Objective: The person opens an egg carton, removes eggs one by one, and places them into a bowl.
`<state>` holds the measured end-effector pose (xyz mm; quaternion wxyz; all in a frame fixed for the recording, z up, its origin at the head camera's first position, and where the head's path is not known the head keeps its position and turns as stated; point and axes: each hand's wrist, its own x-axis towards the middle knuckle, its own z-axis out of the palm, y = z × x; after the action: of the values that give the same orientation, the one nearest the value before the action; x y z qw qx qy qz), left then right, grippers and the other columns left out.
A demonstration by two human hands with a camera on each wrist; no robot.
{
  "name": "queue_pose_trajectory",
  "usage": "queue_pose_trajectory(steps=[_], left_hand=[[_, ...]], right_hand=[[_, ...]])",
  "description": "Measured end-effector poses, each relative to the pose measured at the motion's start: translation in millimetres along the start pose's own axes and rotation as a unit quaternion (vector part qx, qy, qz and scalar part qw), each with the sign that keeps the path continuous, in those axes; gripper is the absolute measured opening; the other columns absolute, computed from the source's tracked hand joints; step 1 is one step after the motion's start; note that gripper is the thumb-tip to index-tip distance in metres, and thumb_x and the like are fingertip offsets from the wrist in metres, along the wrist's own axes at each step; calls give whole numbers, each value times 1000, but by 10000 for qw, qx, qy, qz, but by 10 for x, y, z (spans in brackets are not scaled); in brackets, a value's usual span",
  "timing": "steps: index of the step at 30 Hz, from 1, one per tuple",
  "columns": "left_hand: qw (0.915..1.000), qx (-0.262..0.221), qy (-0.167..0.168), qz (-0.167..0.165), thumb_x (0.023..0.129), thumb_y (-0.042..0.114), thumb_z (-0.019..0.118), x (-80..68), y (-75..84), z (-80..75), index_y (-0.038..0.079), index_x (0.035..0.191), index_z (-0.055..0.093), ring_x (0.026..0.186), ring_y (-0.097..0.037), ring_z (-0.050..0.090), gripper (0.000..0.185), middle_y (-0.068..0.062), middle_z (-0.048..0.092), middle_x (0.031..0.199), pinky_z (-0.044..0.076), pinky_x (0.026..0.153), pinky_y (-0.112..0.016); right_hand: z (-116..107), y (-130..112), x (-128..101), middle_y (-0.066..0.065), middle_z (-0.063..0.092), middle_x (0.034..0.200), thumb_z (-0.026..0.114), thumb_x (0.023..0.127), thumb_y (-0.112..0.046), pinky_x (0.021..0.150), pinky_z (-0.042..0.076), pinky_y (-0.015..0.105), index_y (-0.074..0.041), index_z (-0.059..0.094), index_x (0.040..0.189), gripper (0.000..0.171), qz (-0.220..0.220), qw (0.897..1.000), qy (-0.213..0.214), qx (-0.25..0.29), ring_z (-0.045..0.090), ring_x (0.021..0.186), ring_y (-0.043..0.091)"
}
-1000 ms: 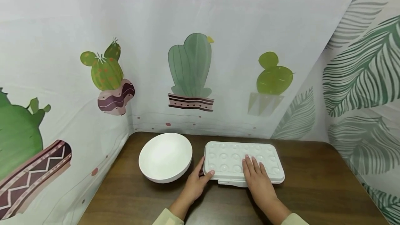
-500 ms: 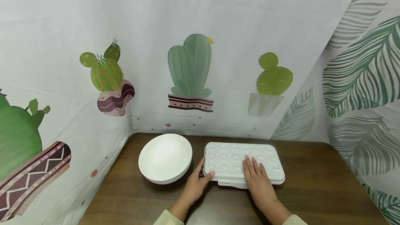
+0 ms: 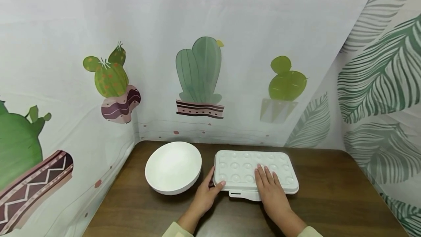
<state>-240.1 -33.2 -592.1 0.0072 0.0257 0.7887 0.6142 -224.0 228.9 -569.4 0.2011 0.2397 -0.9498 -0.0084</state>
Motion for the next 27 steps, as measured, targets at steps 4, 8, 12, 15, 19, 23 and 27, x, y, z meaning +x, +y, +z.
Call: queue_pose_trajectory(steps=[4, 8, 12, 15, 19, 23, 27], left_hand=[[10000, -7, -9, 25, 92, 40, 72, 3, -5, 0, 12, 158, 33, 115, -22, 65, 83, -18, 65, 131, 56, 93, -33], [10000, -9, 11, -24, 91, 43, 72, 6, -12, 2, 13, 159, 33, 112, -18, 65, 84, -15, 66, 130, 55, 91, -28], [10000, 71, 35, 9, 91, 44, 72, 7, -11, -2, 14, 159, 33, 111, -18, 65, 84, -14, 67, 129, 55, 91, -28], [9999, 128, 54, 58, 91, 45, 72, 9, -5, 0, 14, 159, 33, 114, -20, 65, 83, -16, 66, 130, 56, 93, -32], [9999, 140, 47, 79, 92, 44, 71, 16, 0, -5, 13, 159, 33, 117, -24, 64, 83, -17, 65, 131, 56, 96, -37], [9997, 221, 60, 77, 92, 45, 71, 12, -13, -6, 13, 159, 33, 117, -23, 64, 83, -17, 65, 130, 56, 95, -34], [9998, 170, 51, 52, 92, 47, 70, 15, -32, 4, 14, 159, 32, 116, -19, 64, 84, -15, 66, 131, 55, 94, -29]], right_hand=[[2, -10, 3, 26, 43, 154, 70, 62, 16, 109, 42, 61, 6, 43, 145, 87, 30, 10000, 27, 13, 47, 139, 45], [-3, -19, 12, 26, 43, 154, 69, 63, 16, 109, 42, 61, 5, 43, 145, 87, 81, 10000, 21, 25, 47, 139, 45], [-12, -27, 22, 26, 43, 154, 69, 62, 16, 109, 41, 62, 5, 44, 145, 87, 112, 9999, -19, 50, 47, 139, 45], [-17, -29, 21, 26, 43, 154, 69, 61, 16, 109, 41, 62, 5, 43, 145, 88, 134, 9999, -43, 46, 47, 139, 45], [-18, -27, 25, 26, 44, 154, 69, 62, 16, 109, 42, 62, 5, 43, 145, 88, 137, 9999, -29, 30, 47, 139, 45], [-17, -27, 23, 26, 44, 154, 70, 62, 16, 109, 41, 62, 5, 43, 145, 88, 144, 9999, -68, 37, 47, 139, 45], [-20, -26, 18, 25, 42, 155, 72, 62, 15, 110, 40, 62, 5, 42, 146, 90, 168, 9997, -169, 48, 46, 140, 44]])
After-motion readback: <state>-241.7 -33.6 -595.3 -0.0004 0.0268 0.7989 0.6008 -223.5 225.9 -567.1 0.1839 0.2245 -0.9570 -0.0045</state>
